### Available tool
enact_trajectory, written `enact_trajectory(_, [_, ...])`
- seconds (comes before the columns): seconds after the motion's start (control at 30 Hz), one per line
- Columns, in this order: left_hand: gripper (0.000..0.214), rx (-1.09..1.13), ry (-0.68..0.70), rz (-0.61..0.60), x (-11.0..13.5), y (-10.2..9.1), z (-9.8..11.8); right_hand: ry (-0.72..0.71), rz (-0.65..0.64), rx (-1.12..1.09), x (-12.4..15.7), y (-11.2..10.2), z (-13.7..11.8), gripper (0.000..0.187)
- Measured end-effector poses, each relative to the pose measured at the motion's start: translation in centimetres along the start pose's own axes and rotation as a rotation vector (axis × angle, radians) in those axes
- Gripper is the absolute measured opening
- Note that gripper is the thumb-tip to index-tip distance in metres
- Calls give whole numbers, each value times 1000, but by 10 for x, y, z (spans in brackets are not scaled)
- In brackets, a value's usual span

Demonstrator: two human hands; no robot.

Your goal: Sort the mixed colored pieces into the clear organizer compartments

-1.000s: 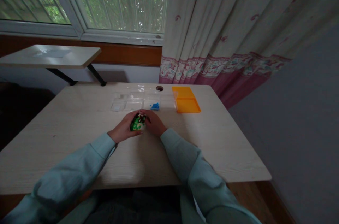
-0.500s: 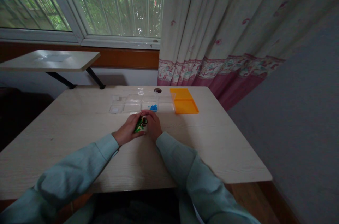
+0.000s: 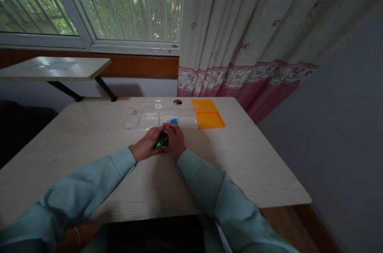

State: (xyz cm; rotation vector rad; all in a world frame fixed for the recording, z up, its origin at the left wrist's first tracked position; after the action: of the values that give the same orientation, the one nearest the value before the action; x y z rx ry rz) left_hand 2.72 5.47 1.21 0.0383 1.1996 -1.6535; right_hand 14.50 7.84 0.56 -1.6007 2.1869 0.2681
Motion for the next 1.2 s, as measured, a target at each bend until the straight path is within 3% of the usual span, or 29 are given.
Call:
enact_trajectory(0.1, [93, 2, 17, -38, -1, -1, 4, 54, 39, -20, -7, -11, -1, 25])
enact_trajectory(0.33, [85, 1, 34, -38, -1, -1, 5, 64, 36, 22, -10, -15, -2, 26])
enact_trajectory(0.57, [90, 58, -28, -95, -1, 3, 4, 52, 94, 26, -12, -22, -7, 28])
enact_trajectory(1.0, [88, 73, 8, -128, -10, 9, 7, 124, 142, -63, -14, -24, -4, 28])
enact_trajectory(1.1, [87, 36, 43, -68, -11, 0, 12, 125, 132, -75, -14, -23, -3, 28])
enact_trajectory(1.2, [69, 8, 65, 59, -9, -22, 13, 133, 129, -68, -15, -25, -2, 28])
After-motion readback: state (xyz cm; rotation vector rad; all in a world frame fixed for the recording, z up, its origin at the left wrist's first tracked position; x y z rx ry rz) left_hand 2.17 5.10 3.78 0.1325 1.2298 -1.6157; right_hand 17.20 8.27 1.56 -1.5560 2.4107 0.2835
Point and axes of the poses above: each hand's wrist, its own x-axis away from the middle knuckle, its own y-axis out of the palm, z = x × y, the point moved 7 cm from there along -x, towards the middle knuckle, and after that the axes turned 13 degrees about z, right-handed, at the moved point
